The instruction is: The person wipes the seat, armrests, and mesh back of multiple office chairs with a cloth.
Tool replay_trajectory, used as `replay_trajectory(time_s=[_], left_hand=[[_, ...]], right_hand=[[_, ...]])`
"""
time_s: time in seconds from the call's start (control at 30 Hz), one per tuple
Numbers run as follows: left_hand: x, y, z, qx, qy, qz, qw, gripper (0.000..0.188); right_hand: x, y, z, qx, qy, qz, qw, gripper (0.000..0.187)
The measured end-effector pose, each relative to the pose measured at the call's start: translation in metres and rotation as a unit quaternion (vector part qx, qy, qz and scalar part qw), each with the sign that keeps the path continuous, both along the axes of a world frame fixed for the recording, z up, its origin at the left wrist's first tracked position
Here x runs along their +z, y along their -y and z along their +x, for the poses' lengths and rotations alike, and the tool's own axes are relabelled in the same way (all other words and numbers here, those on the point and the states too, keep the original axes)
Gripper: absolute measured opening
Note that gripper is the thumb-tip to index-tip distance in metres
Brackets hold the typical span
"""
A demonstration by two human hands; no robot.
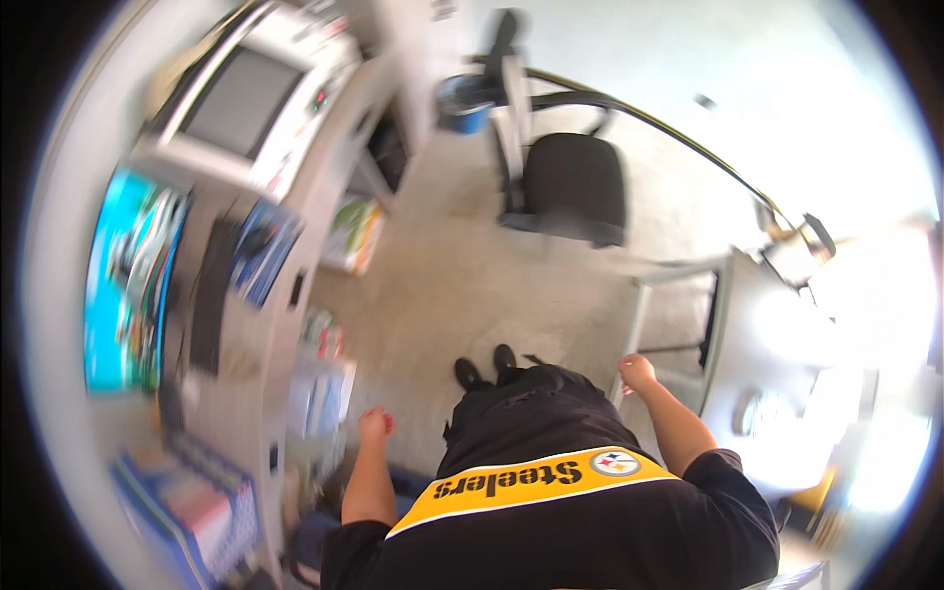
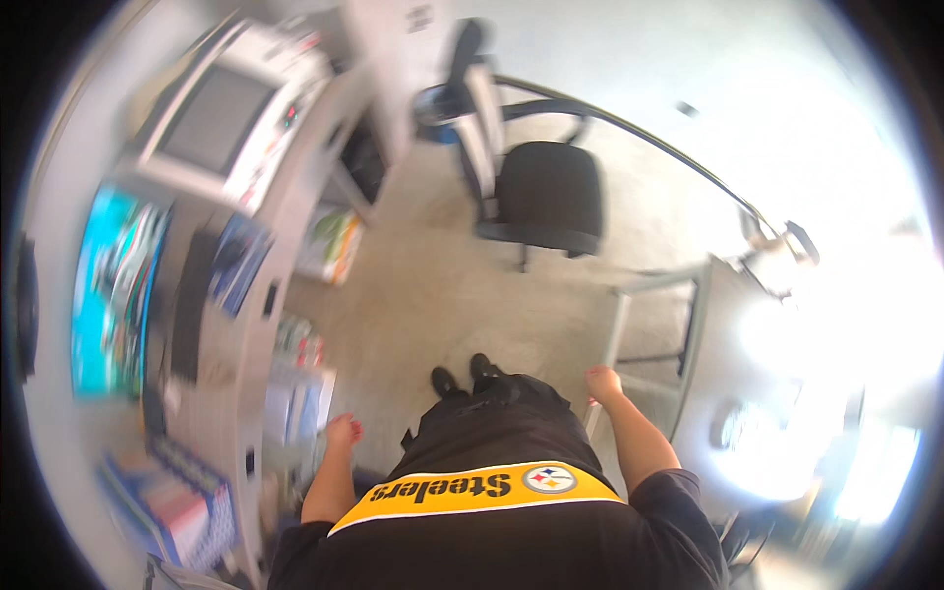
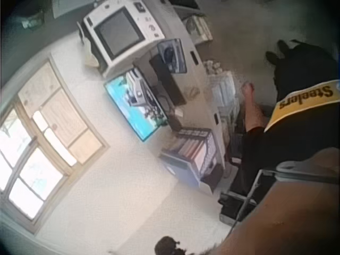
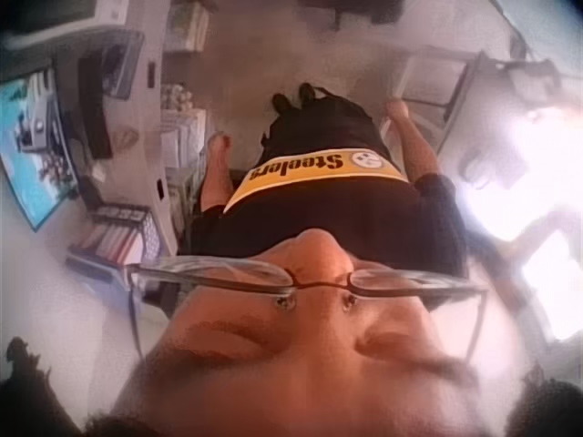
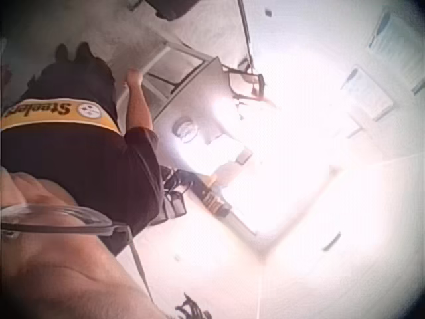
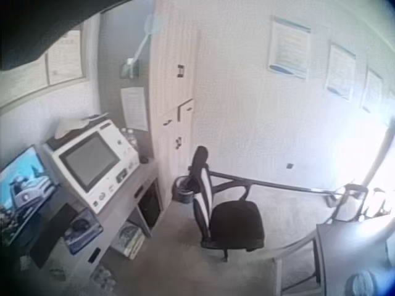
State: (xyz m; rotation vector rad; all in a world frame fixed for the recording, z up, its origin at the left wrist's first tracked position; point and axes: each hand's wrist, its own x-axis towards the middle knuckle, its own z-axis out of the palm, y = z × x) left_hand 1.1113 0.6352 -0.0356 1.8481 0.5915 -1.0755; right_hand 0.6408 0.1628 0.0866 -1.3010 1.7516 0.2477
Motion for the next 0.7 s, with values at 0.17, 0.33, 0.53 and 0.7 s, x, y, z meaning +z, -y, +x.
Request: replay_trajectory(time_s=[0.17, 0.33, 0.53, 0.7], left_hand=[[0.018, 0.144, 0.067, -0.217, 0.019, 0.044, 0.975, 0.019], [0.056, 0.318, 0.061, -0.348, 0.050, 0.011, 0.936, 0.019], [0.079, 0.467, -0.044, -0.505, 0.061, -0.006, 0.861, 0.021], [0.090, 0.552, -0.163, -0.652, 0.064, 0.018, 0.755, 0.025]], right_hand=[[-0.009, -0.069, -0.088, -0.214, 0.056, -0.025, 0.975, 0.026], [-0.053, -0.134, -0.130, -0.339, 0.066, 0.008, 0.938, 0.024], [-0.098, -0.136, -0.184, -0.394, 0.090, 0.075, 0.912, 0.022], [-0.097, -0.047, -0.248, -0.435, 0.131, 0.042, 0.890, 0.027]])
